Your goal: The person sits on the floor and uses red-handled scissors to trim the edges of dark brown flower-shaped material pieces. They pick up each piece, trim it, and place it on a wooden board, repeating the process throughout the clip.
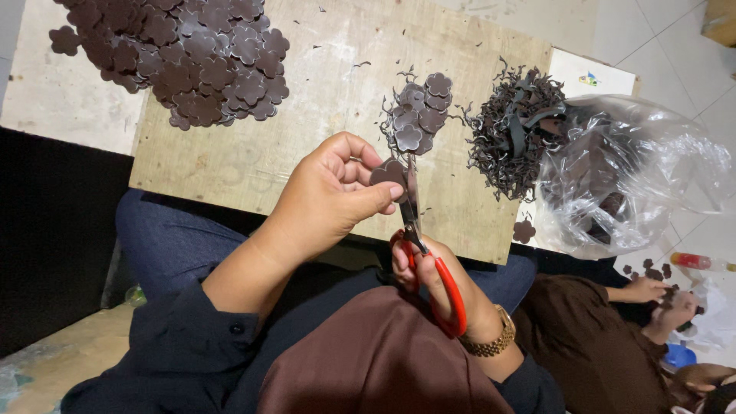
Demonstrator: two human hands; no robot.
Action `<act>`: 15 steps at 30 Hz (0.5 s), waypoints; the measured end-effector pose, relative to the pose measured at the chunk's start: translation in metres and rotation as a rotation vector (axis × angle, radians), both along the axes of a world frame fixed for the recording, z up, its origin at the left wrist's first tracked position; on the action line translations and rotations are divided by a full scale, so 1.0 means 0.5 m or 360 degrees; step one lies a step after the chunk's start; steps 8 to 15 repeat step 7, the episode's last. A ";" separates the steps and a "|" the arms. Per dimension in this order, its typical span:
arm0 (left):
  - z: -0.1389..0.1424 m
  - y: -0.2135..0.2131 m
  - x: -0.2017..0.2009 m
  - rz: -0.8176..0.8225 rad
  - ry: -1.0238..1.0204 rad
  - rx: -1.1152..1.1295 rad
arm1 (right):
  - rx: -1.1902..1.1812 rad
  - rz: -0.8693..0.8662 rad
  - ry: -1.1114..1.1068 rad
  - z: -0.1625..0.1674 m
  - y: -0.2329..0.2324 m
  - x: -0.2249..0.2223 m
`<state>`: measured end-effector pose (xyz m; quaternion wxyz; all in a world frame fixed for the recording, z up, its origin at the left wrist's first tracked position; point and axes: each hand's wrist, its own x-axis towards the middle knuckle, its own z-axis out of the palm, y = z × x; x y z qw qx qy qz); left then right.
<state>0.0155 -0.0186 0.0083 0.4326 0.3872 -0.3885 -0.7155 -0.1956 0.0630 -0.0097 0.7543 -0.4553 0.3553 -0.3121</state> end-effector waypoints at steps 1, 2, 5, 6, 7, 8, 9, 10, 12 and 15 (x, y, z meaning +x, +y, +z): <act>0.000 0.000 0.000 -0.0001 0.0001 0.0011 | -0.0009 0.0006 0.0000 -0.001 -0.001 0.000; -0.001 0.000 0.000 -0.0001 0.0001 0.0021 | -0.0018 0.0012 0.0001 -0.003 -0.002 -0.001; -0.001 -0.001 -0.003 0.0016 0.0029 0.0063 | -0.0032 0.0021 -0.0008 -0.009 -0.003 -0.001; -0.001 0.000 -0.003 0.0014 0.0031 0.0058 | -0.0034 0.0022 -0.0012 -0.010 -0.002 -0.002; -0.002 0.001 -0.004 0.0011 0.0034 0.0053 | -0.0014 0.0019 -0.0026 -0.012 0.000 -0.004; -0.002 0.001 -0.004 0.0011 0.0034 0.0053 | -0.0014 0.0019 -0.0026 -0.012 0.000 -0.004; -0.002 0.001 -0.004 0.0011 0.0034 0.0053 | -0.0014 0.0019 -0.0026 -0.012 0.000 -0.004; -0.002 0.001 -0.004 0.0011 0.0034 0.0053 | -0.0014 0.0019 -0.0026 -0.012 0.000 -0.004; -0.002 0.001 -0.004 0.0011 0.0034 0.0053 | -0.0014 0.0019 -0.0026 -0.012 0.000 -0.004; -0.002 0.001 -0.004 0.0011 0.0034 0.0053 | -0.0014 0.0019 -0.0026 -0.012 0.000 -0.004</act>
